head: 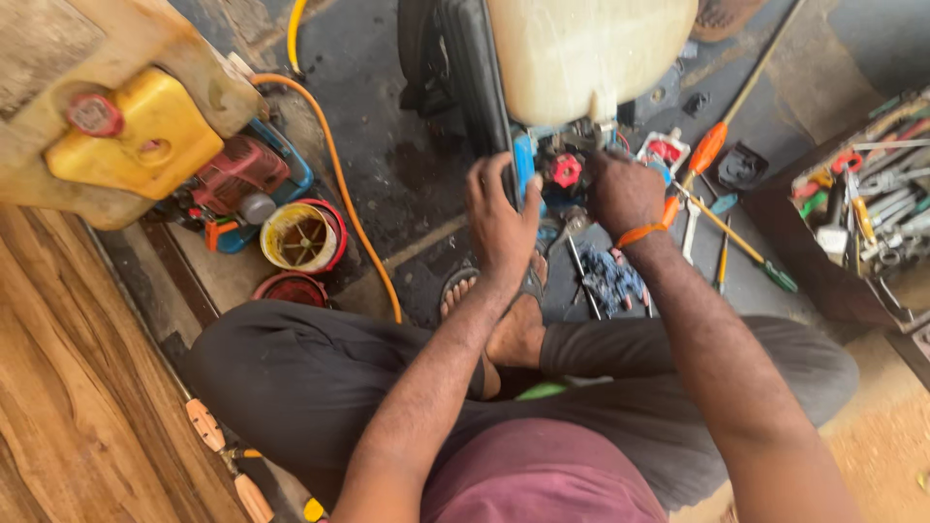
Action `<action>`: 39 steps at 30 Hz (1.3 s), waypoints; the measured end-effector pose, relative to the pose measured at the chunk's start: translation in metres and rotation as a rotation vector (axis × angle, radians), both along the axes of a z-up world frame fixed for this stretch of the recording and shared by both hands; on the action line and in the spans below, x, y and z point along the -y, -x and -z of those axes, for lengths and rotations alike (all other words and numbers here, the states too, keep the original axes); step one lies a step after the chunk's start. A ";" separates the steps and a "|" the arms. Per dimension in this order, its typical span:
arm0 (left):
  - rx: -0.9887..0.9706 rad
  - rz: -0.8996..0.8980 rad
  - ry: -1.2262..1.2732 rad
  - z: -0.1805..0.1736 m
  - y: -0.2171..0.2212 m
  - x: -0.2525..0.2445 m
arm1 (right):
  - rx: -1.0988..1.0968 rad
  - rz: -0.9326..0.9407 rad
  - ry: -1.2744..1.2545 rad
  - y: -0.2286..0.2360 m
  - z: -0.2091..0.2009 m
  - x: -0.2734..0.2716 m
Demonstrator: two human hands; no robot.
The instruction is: The person sits on the floor and uses a T-handle wrench to tighten bolts on a blue mechanical device attached to a large white tank. They wipe the area with a cloth and continue adjusting the components.
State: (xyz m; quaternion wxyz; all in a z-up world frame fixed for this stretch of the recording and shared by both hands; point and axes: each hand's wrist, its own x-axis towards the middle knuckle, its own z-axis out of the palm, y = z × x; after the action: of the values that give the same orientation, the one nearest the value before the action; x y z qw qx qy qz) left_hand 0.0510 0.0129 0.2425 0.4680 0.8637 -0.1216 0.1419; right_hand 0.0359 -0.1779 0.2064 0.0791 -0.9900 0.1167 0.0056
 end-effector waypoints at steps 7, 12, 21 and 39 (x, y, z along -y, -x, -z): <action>-0.080 -0.064 0.061 0.014 0.007 0.008 | -0.390 -0.101 0.099 -0.025 0.005 0.008; -0.112 -0.076 0.051 0.021 -0.001 0.014 | -0.562 -0.159 0.049 -0.052 0.006 0.012; -0.064 -0.046 -0.012 0.033 -0.008 0.004 | -0.436 -0.180 0.108 -0.044 0.056 0.015; 0.018 -0.040 0.053 0.050 -0.017 -0.002 | -0.509 -0.087 0.056 -0.049 0.049 0.018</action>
State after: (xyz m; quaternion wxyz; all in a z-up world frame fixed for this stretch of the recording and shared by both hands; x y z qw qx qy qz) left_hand 0.0684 0.0152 0.1929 0.4869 0.8519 -0.1046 0.1620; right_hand 0.0849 -0.1955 0.1573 0.0195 -0.9626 0.0901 0.2546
